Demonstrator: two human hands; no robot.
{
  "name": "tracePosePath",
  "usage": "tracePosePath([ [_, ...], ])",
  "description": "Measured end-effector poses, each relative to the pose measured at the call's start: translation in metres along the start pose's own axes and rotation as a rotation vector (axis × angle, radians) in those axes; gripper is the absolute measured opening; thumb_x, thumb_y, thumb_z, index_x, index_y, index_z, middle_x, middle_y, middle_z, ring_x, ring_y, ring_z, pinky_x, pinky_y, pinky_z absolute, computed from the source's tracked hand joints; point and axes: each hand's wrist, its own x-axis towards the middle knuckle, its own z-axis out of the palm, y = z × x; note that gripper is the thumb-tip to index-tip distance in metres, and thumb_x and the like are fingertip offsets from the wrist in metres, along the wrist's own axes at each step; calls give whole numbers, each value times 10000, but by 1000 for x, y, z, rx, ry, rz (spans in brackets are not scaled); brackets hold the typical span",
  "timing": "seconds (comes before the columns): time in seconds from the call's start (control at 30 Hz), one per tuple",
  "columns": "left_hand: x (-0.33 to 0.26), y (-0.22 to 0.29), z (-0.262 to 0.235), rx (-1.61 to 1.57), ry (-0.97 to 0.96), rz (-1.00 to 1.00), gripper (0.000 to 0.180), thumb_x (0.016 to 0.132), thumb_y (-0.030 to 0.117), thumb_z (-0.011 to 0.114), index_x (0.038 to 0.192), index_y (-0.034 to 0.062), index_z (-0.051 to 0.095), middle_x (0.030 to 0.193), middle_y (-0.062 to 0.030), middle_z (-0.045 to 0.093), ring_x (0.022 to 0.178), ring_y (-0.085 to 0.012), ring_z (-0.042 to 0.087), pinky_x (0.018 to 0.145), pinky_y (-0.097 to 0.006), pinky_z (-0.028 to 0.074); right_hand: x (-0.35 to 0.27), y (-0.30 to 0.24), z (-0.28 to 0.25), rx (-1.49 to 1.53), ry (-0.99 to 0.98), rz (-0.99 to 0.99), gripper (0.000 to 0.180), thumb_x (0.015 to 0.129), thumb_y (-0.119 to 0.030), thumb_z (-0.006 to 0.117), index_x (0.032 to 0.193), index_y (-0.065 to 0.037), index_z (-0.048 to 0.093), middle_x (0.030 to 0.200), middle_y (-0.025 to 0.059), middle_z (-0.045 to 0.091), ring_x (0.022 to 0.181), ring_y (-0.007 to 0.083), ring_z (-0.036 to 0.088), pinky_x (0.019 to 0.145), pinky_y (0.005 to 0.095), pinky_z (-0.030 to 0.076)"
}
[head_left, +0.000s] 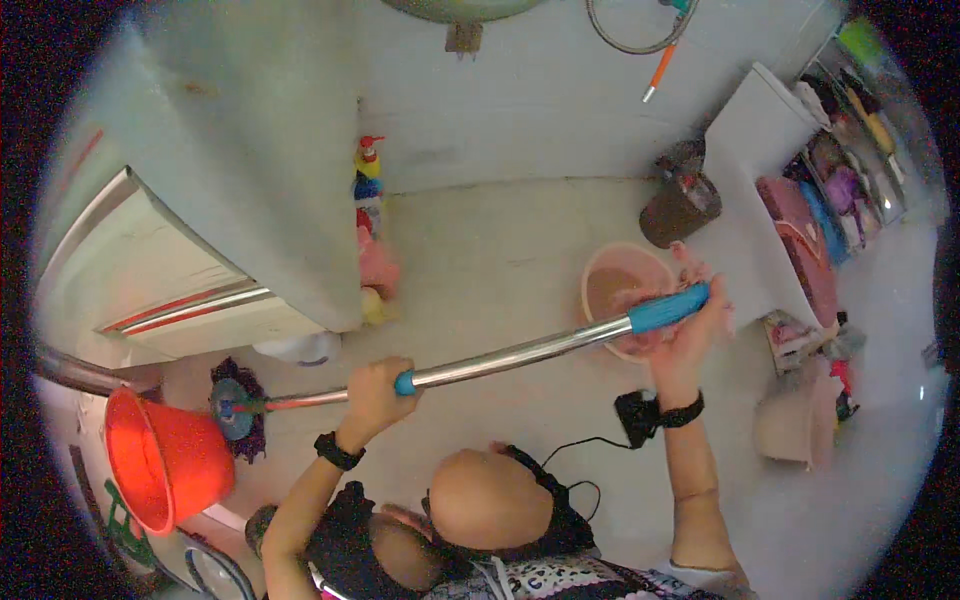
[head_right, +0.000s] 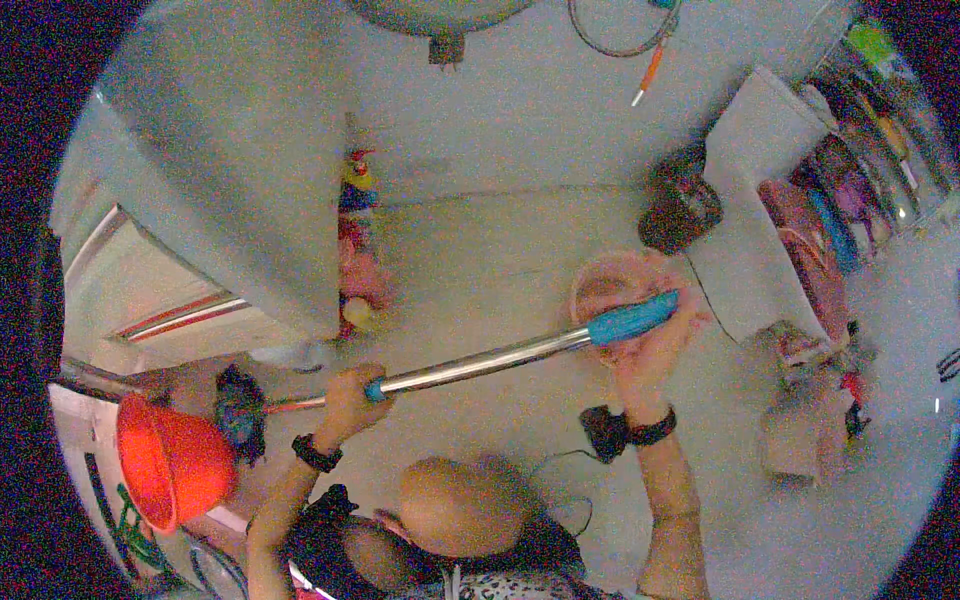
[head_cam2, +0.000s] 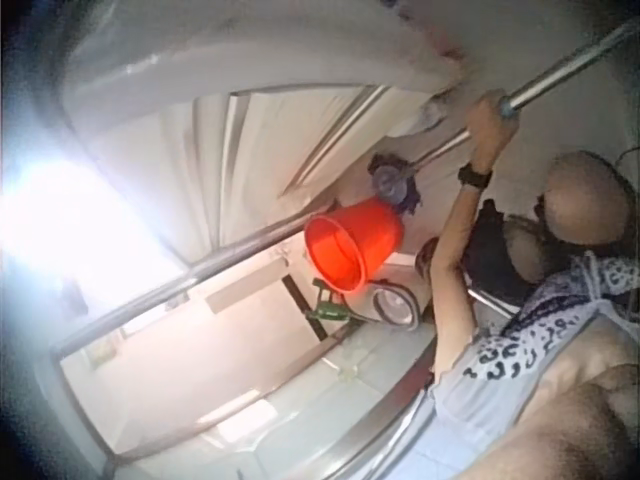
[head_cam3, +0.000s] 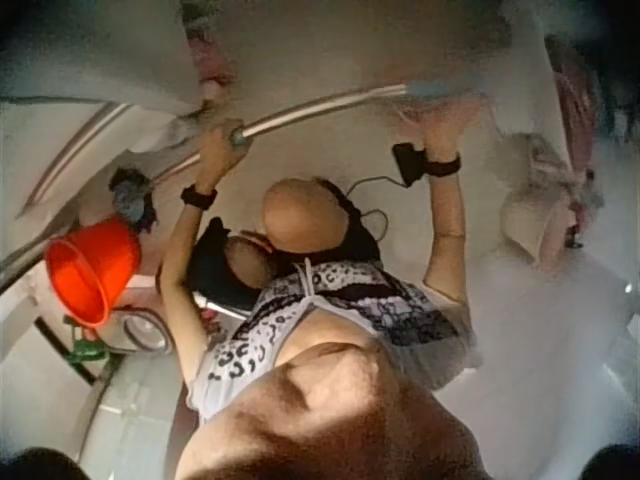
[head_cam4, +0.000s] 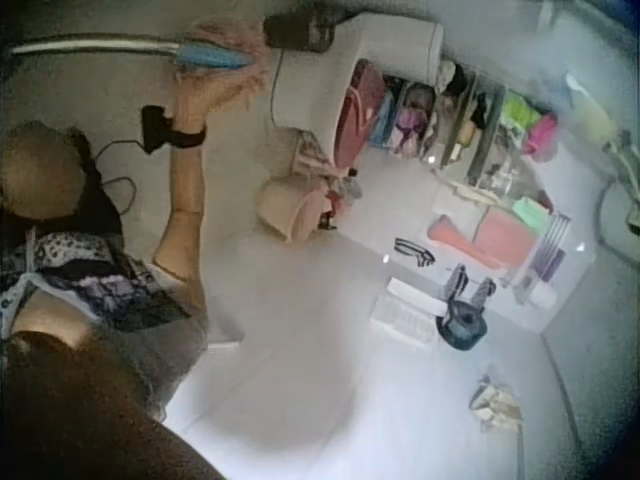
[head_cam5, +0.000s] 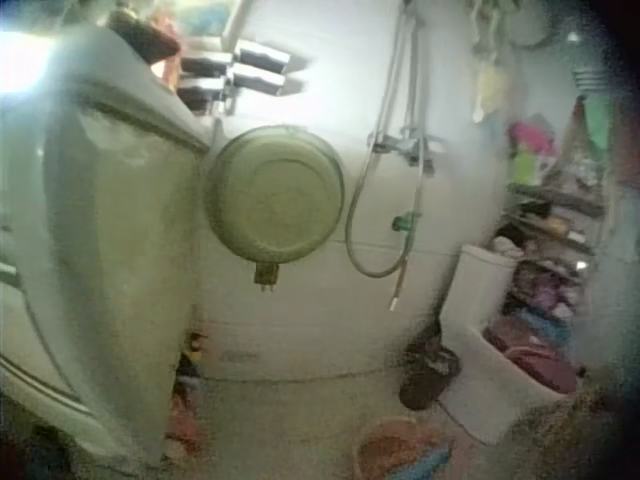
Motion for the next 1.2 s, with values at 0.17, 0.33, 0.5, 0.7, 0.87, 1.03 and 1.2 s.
tracePosePath([
  [0.17, 1, 7, -2, 18, -57, -12, 181, 605, 216, 662, 692, 86, 571, 684, -104, 563, 632, -302, 560, 538, -382, 435, 15, 5, -17, -356, 259, -140, 364, 902, -284, 423, 1190, -64, 399, 820, 43, 549, 681, 148, 560, 637, 290, 499],
  [0.33, -1, 6, -2, 5, -7, -41, 183, 622, 225, 660, 699, 83, 573, 678, -108, 570, 636, -303, 567, 554, -392, 440, -43, 53, 9, -272, 90, -111, 240, 906, -216, 418, 1102, -78, 392, 821, 56, 535, 677, 154, 553, 591, 304, 498],
  [0.5, 10, 7, 3, 46, -150, -65, 200, 646, 264, 652, 756, 111, 584, 713, -104, 582, 668, -314, 572, 572, -410, 443, -89, 101, 51, 370, -86, 109, 167, 841, -138, 557, 938, -104, 425, 918, 35, 489, 847, 101, 487, 829, 272, 433],
  [0.7, 7, 3, -11, -32, -89, -37, 228, 644, 271, 657, 719, 88, 543, 686, -110, 566, 659, -308, 565, 571, -405, 436, -91, 86, 62, -307, -371, 255, 300, 873, -353, 465, 1015, -89, 458, 886, 13, 496, 700, 103, 502, 578, 285, 488],
  [0.87, -12, -23, -13, -5, 17, -27, 287, 640, 346, 683, 693, 99, 546, 660, -88, 566, 644, -284, 569, 564, -400, 436, -66, 54, 38, -96, -458, 637, 414, 842, -283, 512, 1186, -76, 412, 856, 46, 534, 675, 139, 553, 595, 283, 476],
  [1.03, -25, -65, 24, -2, -49, -168, 304, 635, 399, 691, 695, 125, 573, 626, -61, 567, 616, -266, 573, 557, -390, 439, -52, 57, -42, -448, -457, 112, 406, 887, -236, 453, 1248, -66, 376, 968, 70, 555, 810, 146, 562, 748, 288, 466],
  [1.2, -32, -67, 30, -59, -55, -204, 264, 602, 368, 688, 665, 129, 596, 644, -58, 585, 625, -259, 582, 553, -390, 442, 5, 71, -138, -729, -405, -242, 312, 879, -184, 418, 1144, -25, 458, 1030, 68, 515, 902, 155, 522, 815, 277, 429],
])
